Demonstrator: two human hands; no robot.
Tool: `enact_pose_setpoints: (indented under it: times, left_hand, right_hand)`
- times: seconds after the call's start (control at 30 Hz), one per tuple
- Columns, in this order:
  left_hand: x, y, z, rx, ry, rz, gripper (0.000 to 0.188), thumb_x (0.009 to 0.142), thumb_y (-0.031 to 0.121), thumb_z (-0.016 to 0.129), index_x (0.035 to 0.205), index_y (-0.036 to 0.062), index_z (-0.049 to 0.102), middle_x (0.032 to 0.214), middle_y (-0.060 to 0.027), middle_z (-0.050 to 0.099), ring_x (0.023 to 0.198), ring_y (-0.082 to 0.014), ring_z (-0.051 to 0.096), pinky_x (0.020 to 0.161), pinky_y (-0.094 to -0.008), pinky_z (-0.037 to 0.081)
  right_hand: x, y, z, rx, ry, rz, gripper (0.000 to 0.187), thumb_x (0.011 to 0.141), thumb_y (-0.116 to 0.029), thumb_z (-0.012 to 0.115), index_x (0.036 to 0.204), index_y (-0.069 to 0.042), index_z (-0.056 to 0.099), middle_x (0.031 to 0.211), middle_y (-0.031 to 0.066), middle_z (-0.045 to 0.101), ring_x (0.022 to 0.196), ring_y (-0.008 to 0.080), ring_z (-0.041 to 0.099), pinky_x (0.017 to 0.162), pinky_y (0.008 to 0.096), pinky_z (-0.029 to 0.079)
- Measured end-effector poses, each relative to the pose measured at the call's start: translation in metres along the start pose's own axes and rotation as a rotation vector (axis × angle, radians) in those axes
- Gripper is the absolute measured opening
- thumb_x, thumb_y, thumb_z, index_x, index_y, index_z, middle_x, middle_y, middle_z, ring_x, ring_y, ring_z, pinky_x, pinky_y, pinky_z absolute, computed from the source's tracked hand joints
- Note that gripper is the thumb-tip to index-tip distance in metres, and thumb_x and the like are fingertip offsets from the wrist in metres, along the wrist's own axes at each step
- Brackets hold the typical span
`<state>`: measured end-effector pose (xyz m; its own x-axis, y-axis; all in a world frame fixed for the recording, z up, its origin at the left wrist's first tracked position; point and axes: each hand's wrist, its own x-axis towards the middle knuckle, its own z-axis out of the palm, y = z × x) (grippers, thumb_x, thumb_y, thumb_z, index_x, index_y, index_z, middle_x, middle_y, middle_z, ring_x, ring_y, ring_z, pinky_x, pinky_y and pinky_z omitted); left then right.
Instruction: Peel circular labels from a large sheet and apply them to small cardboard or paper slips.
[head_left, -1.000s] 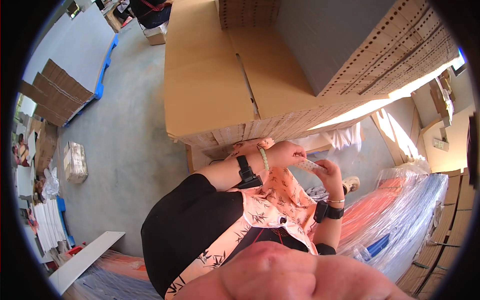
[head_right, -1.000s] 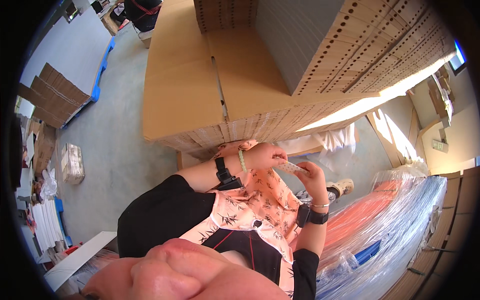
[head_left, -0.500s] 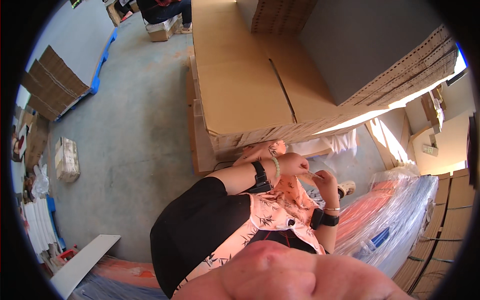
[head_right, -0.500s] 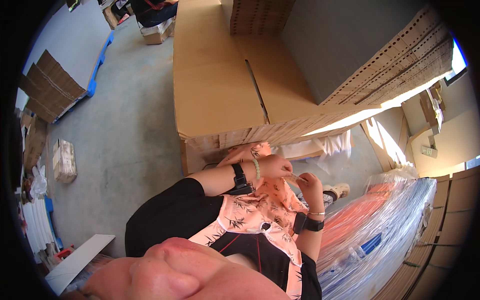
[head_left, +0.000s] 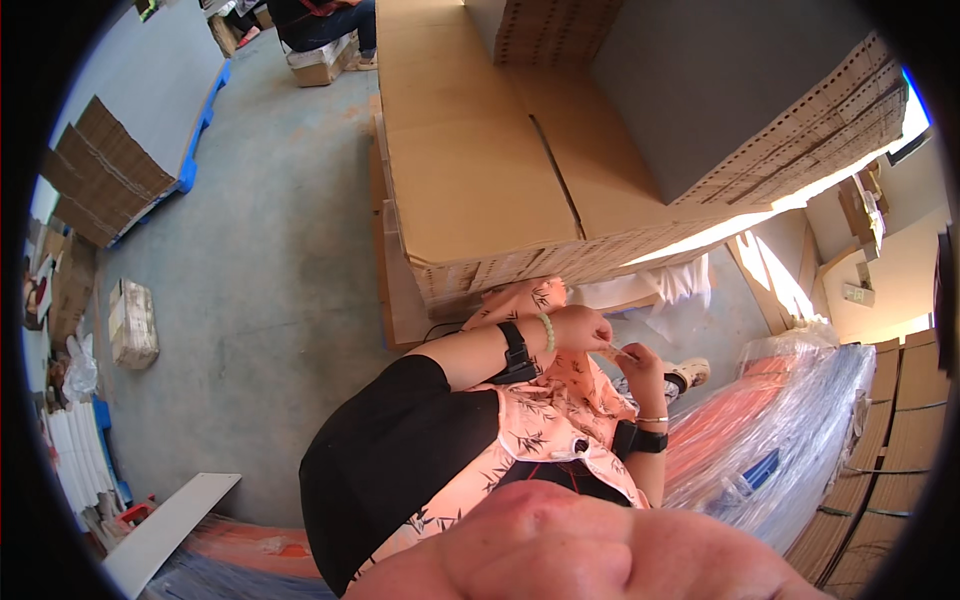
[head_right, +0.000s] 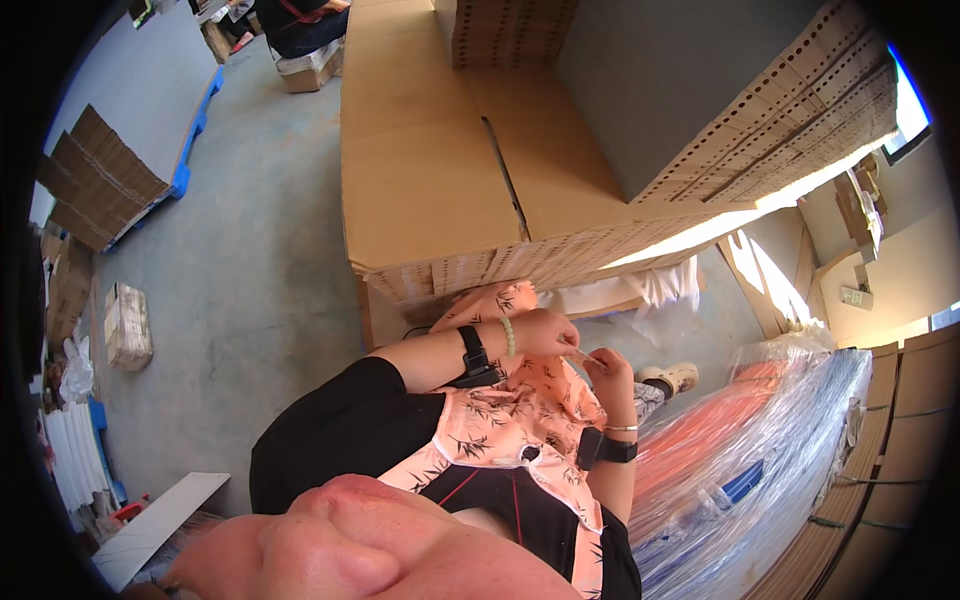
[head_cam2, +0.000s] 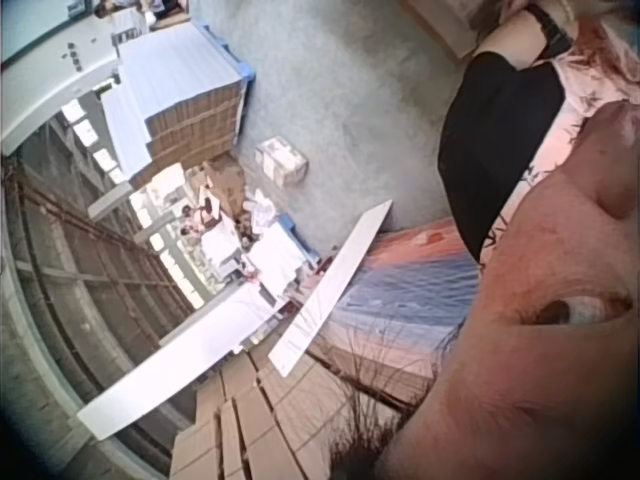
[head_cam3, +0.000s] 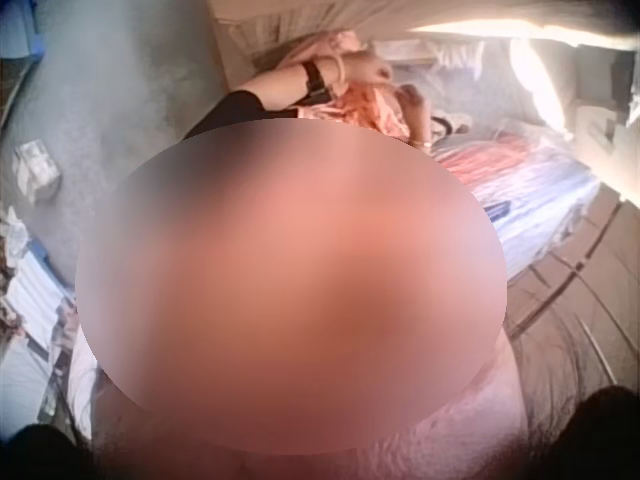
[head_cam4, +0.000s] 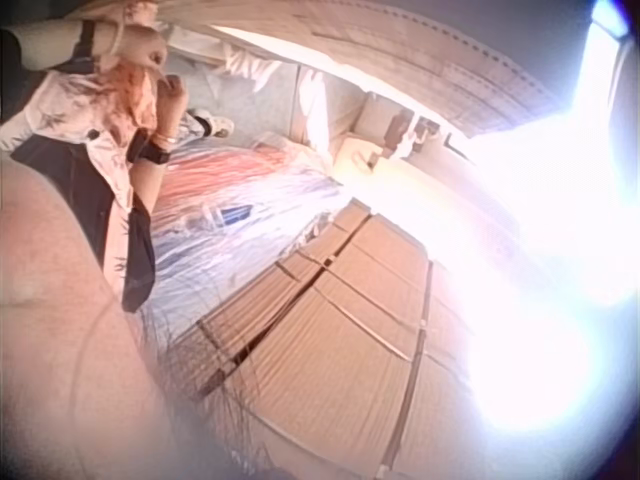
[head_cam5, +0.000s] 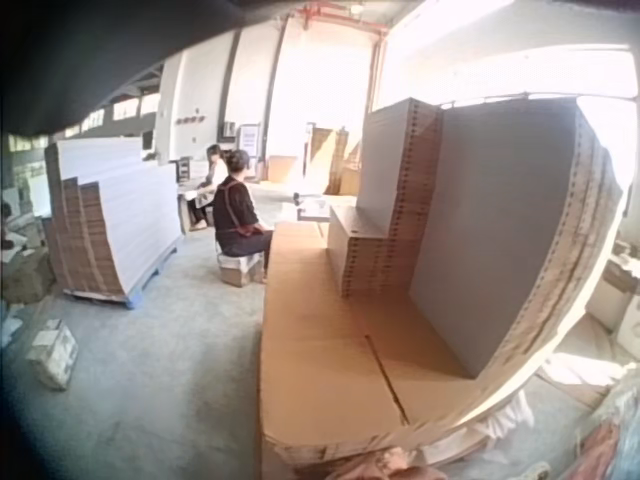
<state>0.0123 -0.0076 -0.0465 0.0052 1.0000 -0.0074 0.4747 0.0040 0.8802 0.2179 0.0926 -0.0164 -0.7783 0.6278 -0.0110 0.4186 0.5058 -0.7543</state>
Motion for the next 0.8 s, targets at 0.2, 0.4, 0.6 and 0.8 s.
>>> enact_pose_setpoints:
  times: [0.2, 0.4, 0.6, 0.8]
  left_hand:
    - [-0.004, -0.001, 0.001, 0.005, -0.001, 0.026, 0.026, 0.085, 0.032, 0.069, 0.095, 0.0087, 0.072, 0.089, -0.0101, 0.070, 0.083, -0.0256, 0.067, 0.074, -0.0364, 0.052]
    - [-0.006, -0.002, 0.002, 0.004, 0.007, 0.016, 0.025, 0.085, 0.030, 0.068, 0.096, 0.0077, 0.072, 0.089, -0.0118, 0.070, 0.084, -0.0270, 0.067, 0.075, -0.0373, 0.052]
    - [-0.004, -0.011, 0.006, -0.005, 0.020, 0.048, 0.024, 0.086, 0.029, 0.068, 0.095, 0.0068, 0.071, 0.088, -0.0121, 0.070, 0.083, -0.0275, 0.067, 0.075, -0.0372, 0.052]
    - [-0.006, -0.006, 0.003, 0.011, 0.019, 0.037, 0.025, 0.086, 0.029, 0.067, 0.094, 0.0066, 0.071, 0.088, -0.0124, 0.070, 0.083, -0.0278, 0.068, 0.075, -0.0374, 0.052]
  right_hand:
    - [-0.005, -0.001, 0.002, 0.004, -0.004, 0.041, 0.012, 0.079, -0.008, 0.071, 0.088, 0.000, 0.067, 0.079, 0.0159, 0.064, 0.068, 0.0256, 0.063, 0.063, 0.0341, 0.049]
    - [-0.004, -0.006, 0.004, -0.008, 0.004, 0.024, 0.012, 0.079, -0.007, 0.071, 0.087, 0.000, 0.067, 0.079, 0.0156, 0.063, 0.069, 0.0277, 0.063, 0.064, 0.0345, 0.049]
    - [-0.004, -0.005, 0.006, 0.003, 0.011, 0.004, 0.011, 0.079, -0.007, 0.071, 0.087, 0.000, 0.067, 0.079, 0.0154, 0.063, 0.070, 0.0282, 0.062, 0.064, 0.0351, 0.049]
    - [-0.004, -0.005, 0.006, 0.007, 0.017, 0.011, 0.012, 0.078, -0.007, 0.071, 0.087, -0.001, 0.067, 0.080, 0.0151, 0.064, 0.070, 0.0263, 0.063, 0.064, 0.0349, 0.049]
